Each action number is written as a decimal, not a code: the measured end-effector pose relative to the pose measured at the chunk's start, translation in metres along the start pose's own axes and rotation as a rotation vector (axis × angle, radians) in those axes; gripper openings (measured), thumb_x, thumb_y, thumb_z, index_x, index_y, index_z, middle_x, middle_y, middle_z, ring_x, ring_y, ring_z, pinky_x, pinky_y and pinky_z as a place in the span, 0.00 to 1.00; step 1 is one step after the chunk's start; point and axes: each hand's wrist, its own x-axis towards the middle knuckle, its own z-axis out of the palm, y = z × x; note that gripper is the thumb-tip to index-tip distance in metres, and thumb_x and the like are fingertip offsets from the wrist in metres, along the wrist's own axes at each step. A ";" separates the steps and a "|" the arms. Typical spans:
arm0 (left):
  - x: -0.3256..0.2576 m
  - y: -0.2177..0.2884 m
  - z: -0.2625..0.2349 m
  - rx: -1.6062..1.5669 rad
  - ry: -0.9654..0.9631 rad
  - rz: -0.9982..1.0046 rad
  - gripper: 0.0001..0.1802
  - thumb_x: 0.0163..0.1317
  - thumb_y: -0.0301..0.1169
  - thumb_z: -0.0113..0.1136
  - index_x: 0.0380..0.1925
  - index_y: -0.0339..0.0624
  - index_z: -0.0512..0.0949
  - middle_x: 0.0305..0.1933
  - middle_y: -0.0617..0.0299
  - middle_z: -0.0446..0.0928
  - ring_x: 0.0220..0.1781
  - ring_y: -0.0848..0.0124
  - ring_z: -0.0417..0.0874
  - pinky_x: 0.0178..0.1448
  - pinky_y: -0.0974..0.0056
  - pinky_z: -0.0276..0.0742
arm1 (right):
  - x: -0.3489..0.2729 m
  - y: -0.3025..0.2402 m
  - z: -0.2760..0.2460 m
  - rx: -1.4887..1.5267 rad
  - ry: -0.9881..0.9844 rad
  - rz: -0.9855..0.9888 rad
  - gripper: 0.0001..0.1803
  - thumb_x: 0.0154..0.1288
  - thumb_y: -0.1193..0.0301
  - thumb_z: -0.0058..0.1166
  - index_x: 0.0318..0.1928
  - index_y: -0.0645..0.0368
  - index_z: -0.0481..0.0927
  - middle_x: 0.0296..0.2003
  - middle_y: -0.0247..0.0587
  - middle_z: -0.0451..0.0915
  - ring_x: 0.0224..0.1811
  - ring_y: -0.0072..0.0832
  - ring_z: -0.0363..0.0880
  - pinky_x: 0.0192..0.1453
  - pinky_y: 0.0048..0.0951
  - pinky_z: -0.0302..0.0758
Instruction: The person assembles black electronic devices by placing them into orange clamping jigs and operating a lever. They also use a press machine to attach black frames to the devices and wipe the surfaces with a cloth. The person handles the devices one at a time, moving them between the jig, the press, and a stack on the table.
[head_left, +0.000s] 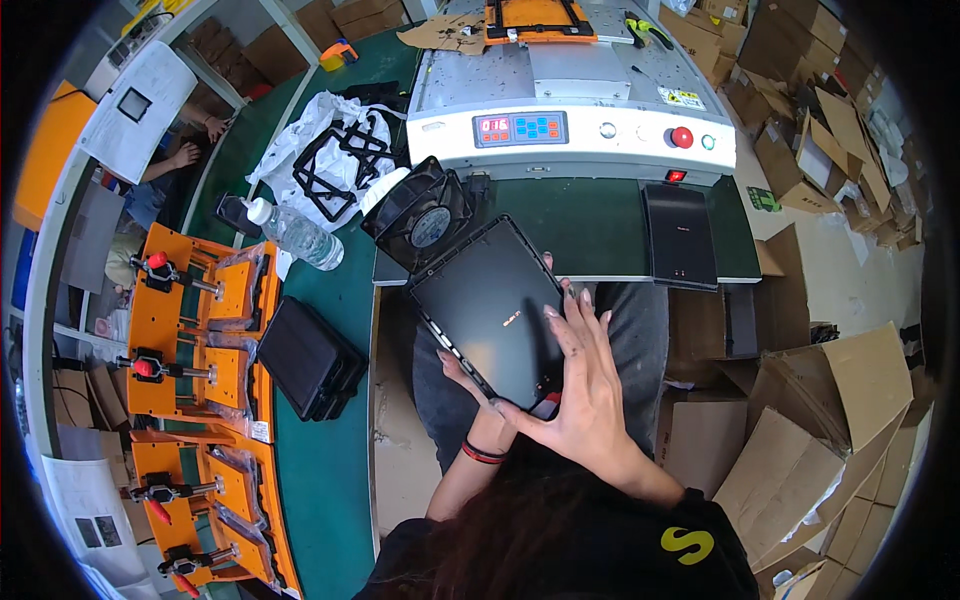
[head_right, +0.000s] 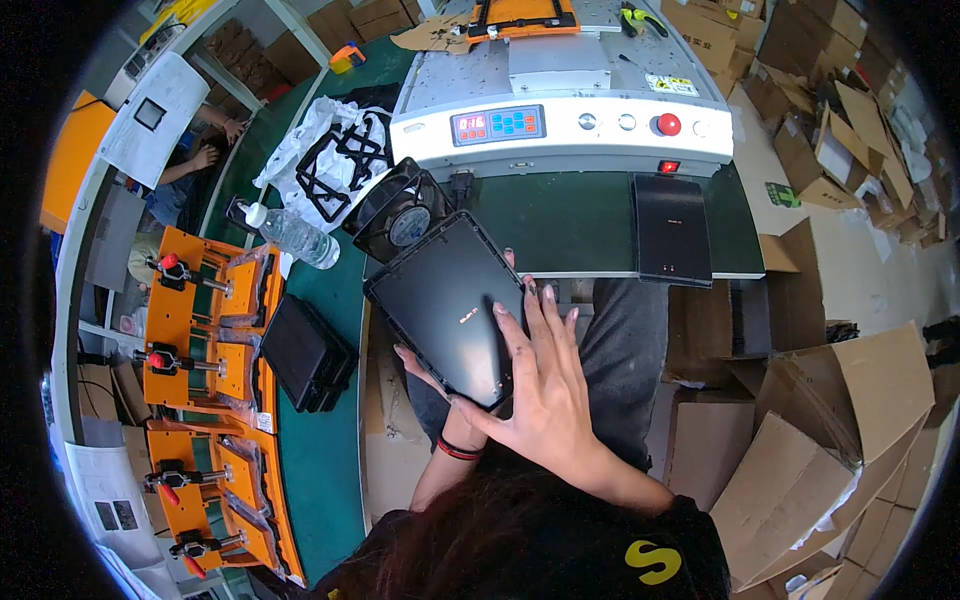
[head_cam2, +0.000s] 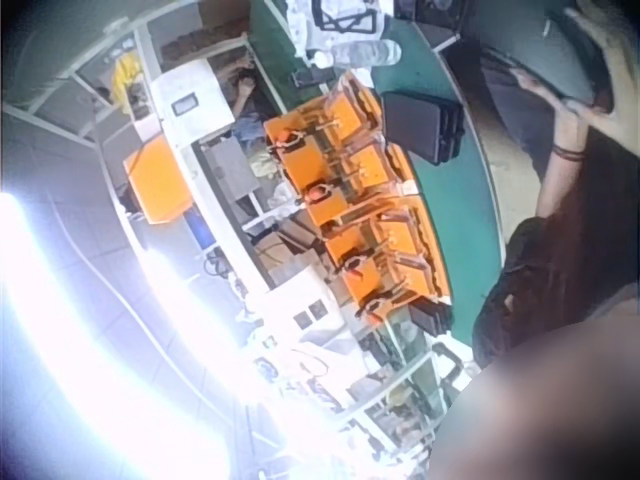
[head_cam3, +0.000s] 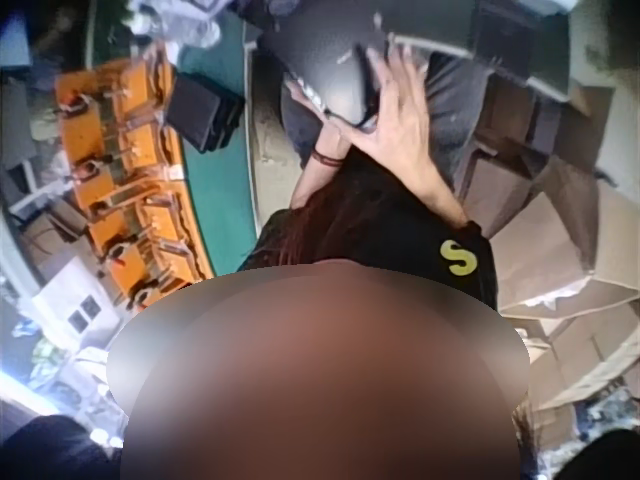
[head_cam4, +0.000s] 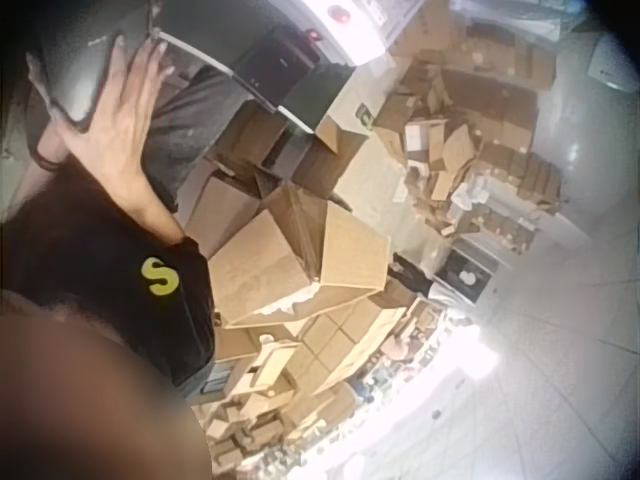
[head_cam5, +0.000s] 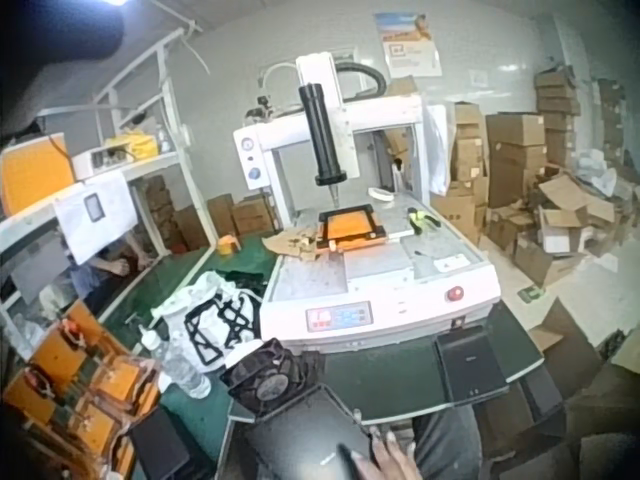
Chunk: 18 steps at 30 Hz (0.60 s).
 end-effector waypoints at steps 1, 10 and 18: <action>0.001 -0.001 -0.002 -0.039 0.026 0.015 0.63 0.43 0.78 0.40 0.70 0.44 0.44 0.72 0.44 0.43 0.73 0.52 0.49 0.73 0.47 0.48 | -0.002 0.001 0.001 -0.022 -0.029 0.005 0.48 0.42 0.60 0.69 0.62 0.66 0.60 0.63 0.67 0.56 0.63 0.63 0.60 0.68 0.60 0.49; 0.006 -0.010 -0.014 -0.482 -0.215 -0.047 0.64 0.40 0.78 0.44 0.71 0.49 0.41 0.72 0.46 0.41 0.69 0.45 0.53 0.69 0.37 0.50 | -0.026 0.011 0.002 0.010 -0.001 -0.173 0.36 0.50 0.66 0.63 0.60 0.63 0.65 0.54 0.46 0.76 0.63 0.43 0.67 0.68 0.57 0.51; -0.007 0.003 -0.012 -0.453 -0.211 0.005 0.66 0.39 0.78 0.47 0.70 0.47 0.41 0.72 0.46 0.41 0.71 0.44 0.48 0.71 0.37 0.44 | -0.019 0.007 0.001 0.103 -0.099 -0.226 0.35 0.50 0.66 0.62 0.59 0.64 0.66 0.52 0.41 0.77 0.61 0.39 0.69 0.67 0.52 0.56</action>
